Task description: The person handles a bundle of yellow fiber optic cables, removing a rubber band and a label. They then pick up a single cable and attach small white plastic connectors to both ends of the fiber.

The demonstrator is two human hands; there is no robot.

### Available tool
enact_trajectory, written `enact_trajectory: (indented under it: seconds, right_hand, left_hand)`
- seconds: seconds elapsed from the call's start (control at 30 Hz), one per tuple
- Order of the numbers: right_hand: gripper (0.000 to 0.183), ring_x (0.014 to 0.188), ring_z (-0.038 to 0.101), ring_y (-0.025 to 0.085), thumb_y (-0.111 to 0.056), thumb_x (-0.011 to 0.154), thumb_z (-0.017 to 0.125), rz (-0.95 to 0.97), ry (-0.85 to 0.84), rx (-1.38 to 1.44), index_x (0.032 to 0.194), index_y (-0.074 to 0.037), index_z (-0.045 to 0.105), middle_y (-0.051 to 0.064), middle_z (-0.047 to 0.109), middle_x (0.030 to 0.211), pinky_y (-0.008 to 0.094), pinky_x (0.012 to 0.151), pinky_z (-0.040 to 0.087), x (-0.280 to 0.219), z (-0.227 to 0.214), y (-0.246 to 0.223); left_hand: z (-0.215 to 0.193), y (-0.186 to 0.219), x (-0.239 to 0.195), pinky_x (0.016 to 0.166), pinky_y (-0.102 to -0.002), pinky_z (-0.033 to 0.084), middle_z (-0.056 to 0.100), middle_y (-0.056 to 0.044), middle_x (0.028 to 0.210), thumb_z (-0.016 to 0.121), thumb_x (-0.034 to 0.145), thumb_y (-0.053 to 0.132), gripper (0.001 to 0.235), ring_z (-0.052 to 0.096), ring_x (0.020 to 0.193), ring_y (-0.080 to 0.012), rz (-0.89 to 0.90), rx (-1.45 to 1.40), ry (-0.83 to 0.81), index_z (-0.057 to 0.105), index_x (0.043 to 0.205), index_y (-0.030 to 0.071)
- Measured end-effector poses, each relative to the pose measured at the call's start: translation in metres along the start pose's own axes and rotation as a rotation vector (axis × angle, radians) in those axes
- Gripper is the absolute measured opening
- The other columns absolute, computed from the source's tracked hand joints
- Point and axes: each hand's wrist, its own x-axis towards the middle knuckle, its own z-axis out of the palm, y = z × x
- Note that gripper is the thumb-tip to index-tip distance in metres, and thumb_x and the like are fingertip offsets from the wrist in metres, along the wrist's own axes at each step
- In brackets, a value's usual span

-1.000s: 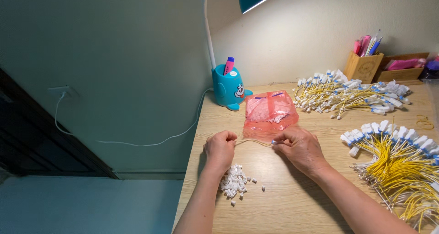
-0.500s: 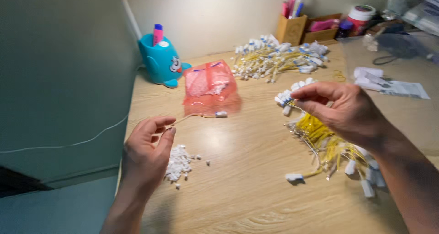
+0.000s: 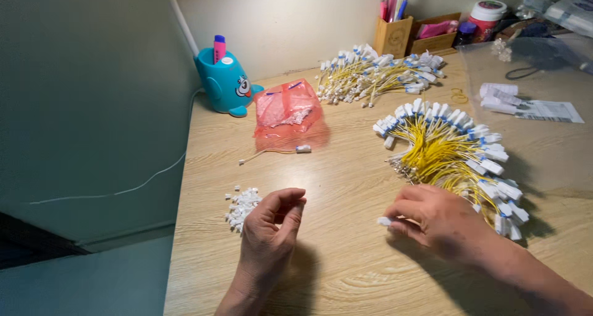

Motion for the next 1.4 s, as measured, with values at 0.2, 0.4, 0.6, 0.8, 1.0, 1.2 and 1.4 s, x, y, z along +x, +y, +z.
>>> enact_trajectory:
  seconds: [0.2, 0.4, 0.6, 0.8, 1.0, 1.2, 1.4]
  right_hand:
    - [0.017, 0.066, 0.066, 0.017, -0.010, 0.081, 0.072, 0.366, 0.141, 1.098, 0.091, 0.003, 0.074, 0.013, 0.074, 0.074, 0.027, 0.060, 0.052, 0.053, -0.032, -0.053]
    - [0.015, 0.065, 0.066, 0.029, -0.011, 0.082, 0.070, 0.610, -0.032, 1.535, 0.084, 0.002, 0.063, 0.021, 0.069, 0.076, 0.036, 0.060, 0.052, 0.090, 0.007, -0.062]
    - [0.026, 0.073, 0.065, 0.035, -0.003, 0.082, 0.066, 0.851, 0.037, 1.589, 0.107, -0.001, 0.060, 0.027, 0.070, 0.090, 0.036, 0.060, 0.044, 0.090, 0.027, -0.051]
    - [0.023, 0.066, 0.066, 0.034, -0.007, 0.083, 0.067, 0.739, 0.039, 1.539, 0.103, -0.001, 0.060, 0.026, 0.073, 0.089, 0.033, 0.051, 0.042, 0.080, 0.032, -0.024]
    - [0.015, 0.063, 0.066, 0.032, -0.008, 0.087, 0.065, 0.742, 0.166, 1.519, 0.099, -0.002, 0.059, 0.025, 0.073, 0.088, 0.033, 0.049, 0.041, 0.076, 0.039, 0.007]
    - [0.016, 0.066, 0.063, 0.029, -0.010, 0.088, 0.065, 0.825, 0.225, 1.427, 0.095, 0.004, 0.060, 0.023, 0.070, 0.086, 0.034, 0.051, 0.043, 0.078, 0.040, 0.000]
    - [0.015, 0.067, 0.063, 0.026, -0.012, 0.091, 0.064, 0.830, 0.222, 1.352, 0.091, 0.004, 0.062, 0.021, 0.070, 0.085, 0.034, 0.053, 0.047, 0.080, 0.048, -0.001]
  left_hand:
    - [0.006, 0.016, -0.003, 0.084, -0.025, 0.053, 0.074, -0.007, 0.111, 0.063, 0.088, 0.024, 0.032, 0.068, 0.099, -0.0127, 0.062, -0.227, -0.107, 0.066, 0.116, 0.007]
    - [-0.002, 0.025, -0.002, 0.094, -0.027, 0.049, 0.078, -0.003, 0.104, 0.059, 0.089, 0.034, 0.035, 0.069, 0.101, -0.0107, 0.007, -0.236, -0.091, 0.072, 0.110, 0.010]
    - [0.003, 0.005, 0.006, 0.069, -0.019, 0.054, 0.076, -0.002, 0.076, 0.070, 0.085, 0.021, 0.016, 0.067, 0.067, -0.0057, -0.248, -0.226, -0.125, 0.078, 0.091, 0.008]
    - [-0.002, 0.014, 0.022, 0.063, -0.018, 0.045, 0.070, -0.002, 0.071, 0.074, 0.085, 0.017, 0.012, 0.055, 0.063, -0.0040, -0.444, -0.215, -0.304, 0.075, 0.083, 0.005]
    - [-0.010, 0.018, 0.038, 0.057, -0.019, 0.039, 0.066, 0.002, 0.069, 0.072, 0.087, 0.017, 0.011, 0.050, 0.061, -0.0037, -0.411, -0.022, -0.344, 0.074, 0.083, 0.007]
    - [-0.009, 0.020, 0.039, 0.055, -0.023, 0.042, 0.063, -0.002, 0.066, 0.066, 0.089, 0.016, 0.015, 0.050, 0.055, -0.0090, -0.492, 0.003, -0.128, 0.069, 0.077, 0.007]
    - [-0.007, 0.006, 0.036, 0.067, -0.024, 0.047, 0.071, 0.006, 0.070, 0.062, 0.087, 0.027, 0.015, 0.060, 0.064, -0.0063, -0.460, 0.281, -0.083, 0.071, 0.079, 0.018]
